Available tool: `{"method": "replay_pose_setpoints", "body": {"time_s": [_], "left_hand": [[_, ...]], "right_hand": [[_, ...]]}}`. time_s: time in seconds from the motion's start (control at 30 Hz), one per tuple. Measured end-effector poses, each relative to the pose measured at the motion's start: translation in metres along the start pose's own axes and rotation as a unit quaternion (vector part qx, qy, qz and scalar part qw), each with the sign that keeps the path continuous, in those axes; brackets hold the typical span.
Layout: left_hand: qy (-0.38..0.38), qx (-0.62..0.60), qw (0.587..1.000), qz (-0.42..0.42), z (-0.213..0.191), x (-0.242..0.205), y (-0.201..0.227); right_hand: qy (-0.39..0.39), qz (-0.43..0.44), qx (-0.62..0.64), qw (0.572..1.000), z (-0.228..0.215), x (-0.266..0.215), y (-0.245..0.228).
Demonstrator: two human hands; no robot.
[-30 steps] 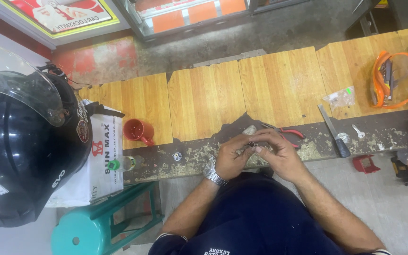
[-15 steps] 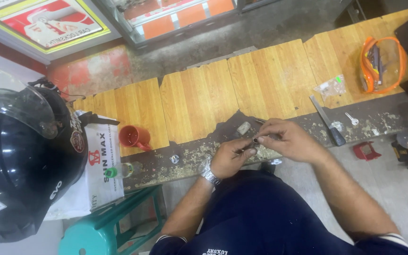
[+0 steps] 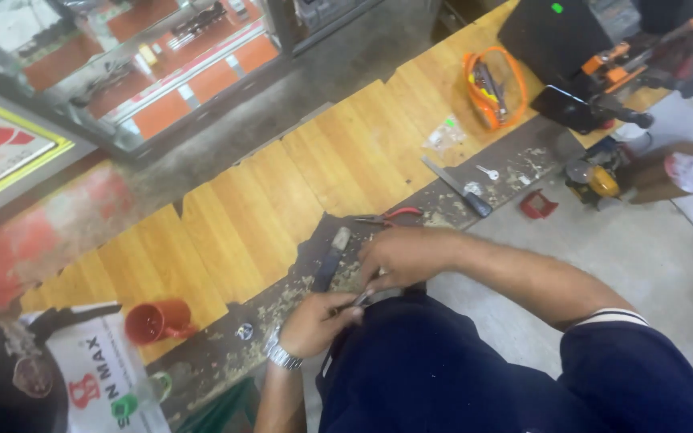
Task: A locksmith files a lock cylinder and uses pliers to adjust internal components at a workbench.
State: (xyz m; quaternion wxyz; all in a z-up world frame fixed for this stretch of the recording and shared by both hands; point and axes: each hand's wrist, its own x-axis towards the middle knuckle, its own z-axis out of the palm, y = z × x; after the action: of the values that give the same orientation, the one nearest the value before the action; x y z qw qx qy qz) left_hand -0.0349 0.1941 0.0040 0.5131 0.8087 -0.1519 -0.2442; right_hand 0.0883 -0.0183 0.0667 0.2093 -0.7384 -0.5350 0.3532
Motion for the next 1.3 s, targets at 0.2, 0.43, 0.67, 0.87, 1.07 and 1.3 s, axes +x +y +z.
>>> {"method": "replay_pose_setpoints", "body": {"time_s": [0.2, 0.43, 0.67, 0.87, 1.07, 1.3], "left_hand": [[-0.043, 0.022, 0.998, -0.04, -0.006, -0.003, -0.006], [-0.05, 0.024, 0.996, -0.07, -0.008, 0.002, 0.001], [-0.021, 0.036, 0.991, -0.129, -0.004, 0.009, -0.001], [-0.008, 0.01, 0.988, -0.153, -0.001, 0.007, -0.018], [-0.01, -0.062, 0.995, -0.082, -0.005, 0.004, -0.032], [-0.034, -0.113, 0.992, -0.042, -0.013, 0.002, -0.032]], "right_hand": [[0.082, -0.079, -0.089, 0.989, 0.028, 0.005, 0.006], [0.111, -0.036, -0.102, 0.988, 0.037, 0.006, 0.008], [0.133, 0.101, -0.142, 0.976, 0.045, 0.008, 0.023], [0.198, 0.109, -0.033, 0.974, 0.05, -0.005, 0.025], [0.282, -0.006, 0.021, 0.959, 0.076, -0.004, 0.028], [0.381, -0.095, 0.076, 0.917, 0.082, 0.001, 0.023]]}}
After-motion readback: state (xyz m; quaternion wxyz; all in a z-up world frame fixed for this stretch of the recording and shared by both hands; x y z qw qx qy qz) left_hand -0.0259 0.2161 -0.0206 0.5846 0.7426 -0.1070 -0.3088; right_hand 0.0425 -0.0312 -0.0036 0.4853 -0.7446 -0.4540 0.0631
